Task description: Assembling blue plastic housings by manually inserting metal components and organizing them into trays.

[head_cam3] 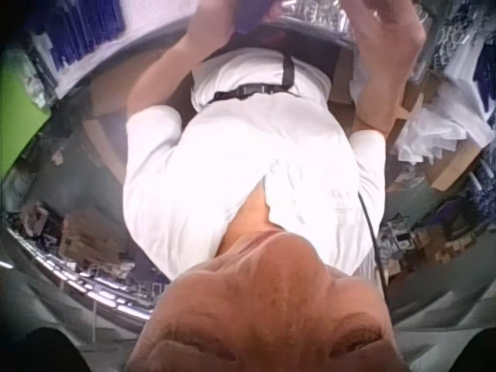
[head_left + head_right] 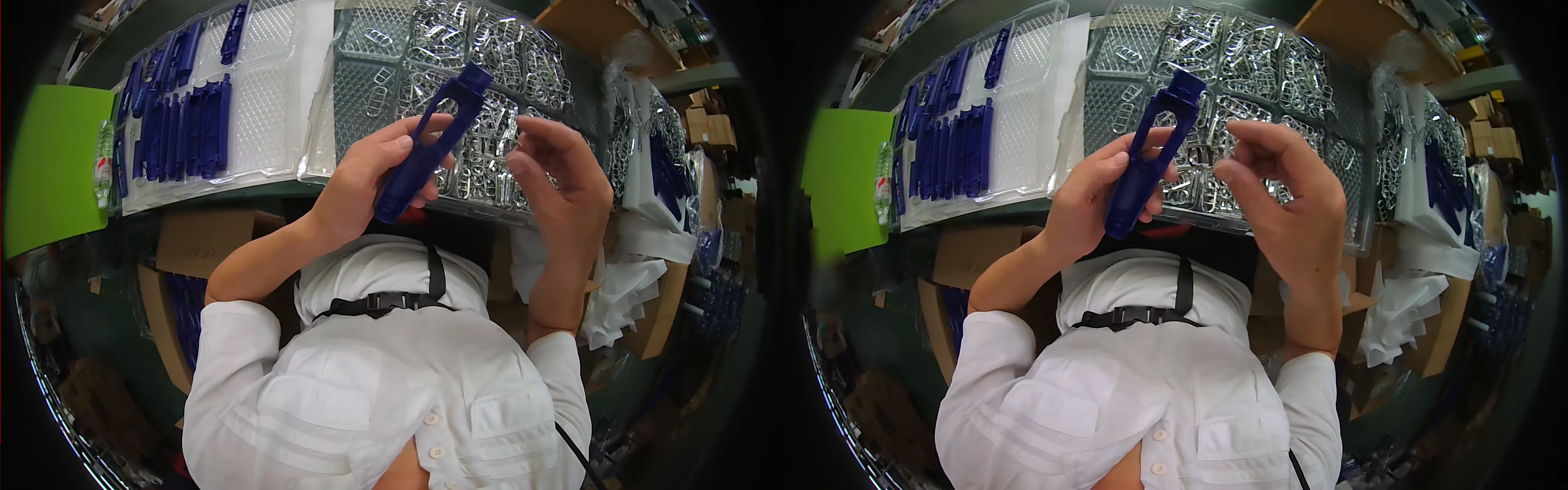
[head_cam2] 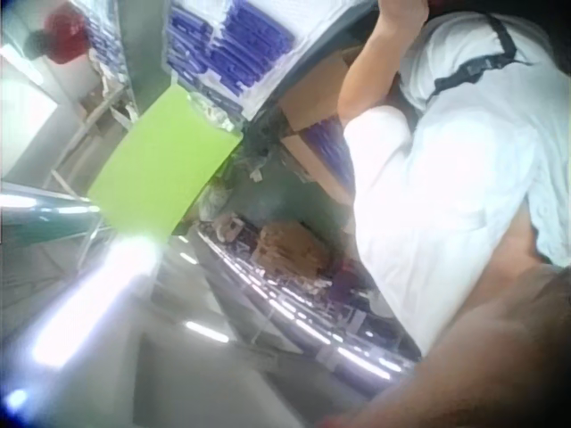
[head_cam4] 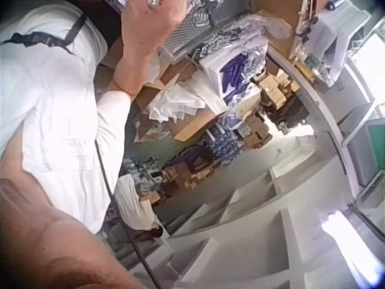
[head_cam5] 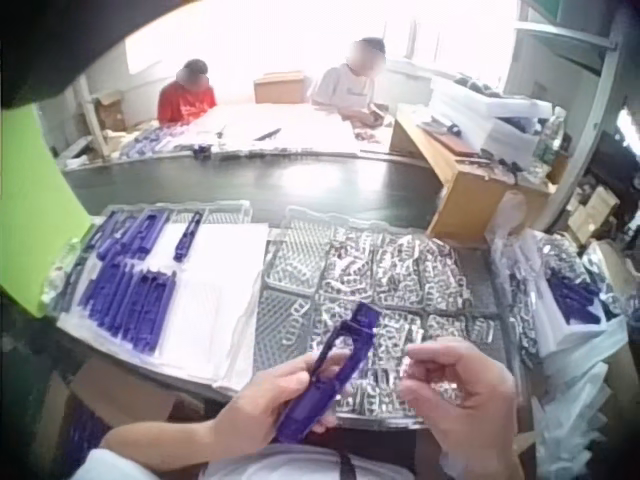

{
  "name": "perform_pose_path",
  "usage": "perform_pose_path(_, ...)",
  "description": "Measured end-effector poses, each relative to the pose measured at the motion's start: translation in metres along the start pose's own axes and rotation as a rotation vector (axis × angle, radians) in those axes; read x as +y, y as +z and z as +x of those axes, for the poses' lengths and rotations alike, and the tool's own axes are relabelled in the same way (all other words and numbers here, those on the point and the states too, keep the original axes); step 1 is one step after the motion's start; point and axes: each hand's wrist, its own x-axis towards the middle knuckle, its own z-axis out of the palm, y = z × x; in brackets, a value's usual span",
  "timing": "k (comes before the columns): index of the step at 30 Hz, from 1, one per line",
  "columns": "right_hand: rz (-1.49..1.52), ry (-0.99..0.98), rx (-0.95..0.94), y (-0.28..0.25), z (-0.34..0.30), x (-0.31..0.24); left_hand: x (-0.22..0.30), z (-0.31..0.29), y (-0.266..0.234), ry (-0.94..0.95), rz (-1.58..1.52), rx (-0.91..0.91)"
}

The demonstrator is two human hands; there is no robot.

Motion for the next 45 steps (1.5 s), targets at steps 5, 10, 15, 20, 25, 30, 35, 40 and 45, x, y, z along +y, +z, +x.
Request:
perform_pose_path(5, -0.244, -0.250, -0.087, -0.001, -0.003, -0.010, -0.013, -0.001, 0.008, -0.018, 0.138, -0.029)
perform_pose_path(10, -0.293, -0.294, -0.040, 0.002, -0.008, -0.017, -0.022, -0.008, 0.006, 0.013, 0.201, -0.005)
perform_pose_path(15, -0.420, -0.331, -0.106, 0.019, -0.003, -0.002, -0.031, -0.016, 0.013, 0.056, 0.174, 0.002)
perform_pose_path(20, -0.627, -0.419, -0.132, 0.027, -0.003, 0.001, -0.036, -0.018, 0.013, 0.046, 0.165, 0.031)
perform_pose_path(25, -0.688, -0.467, -0.029, 0.038, -0.003, 0.009, -0.038, -0.021, 0.012, 0.017, 0.145, 0.059)
perform_pose_path(30, -0.601, -0.397, 0.053, 0.045, -0.003, 0.023, -0.043, -0.019, 0.005, 0.050, 0.155, 0.062)
perform_pose_path(35, -0.285, -0.108, 0.267, 0.059, -0.006, 0.015, -0.051, -0.021, 0.003, 0.133, 0.245, 0.048)
perform_pose_path(40, -0.212, 0.227, -0.023, 0.048, -0.017, 0.020, -0.056, -0.017, 0.007, 0.152, 0.270, 0.075)
perform_pose_path(45, -0.057, 0.225, 0.003, 0.048, -0.024, 0.022, -0.064, -0.018, 0.015, 0.148, 0.231, 0.122)
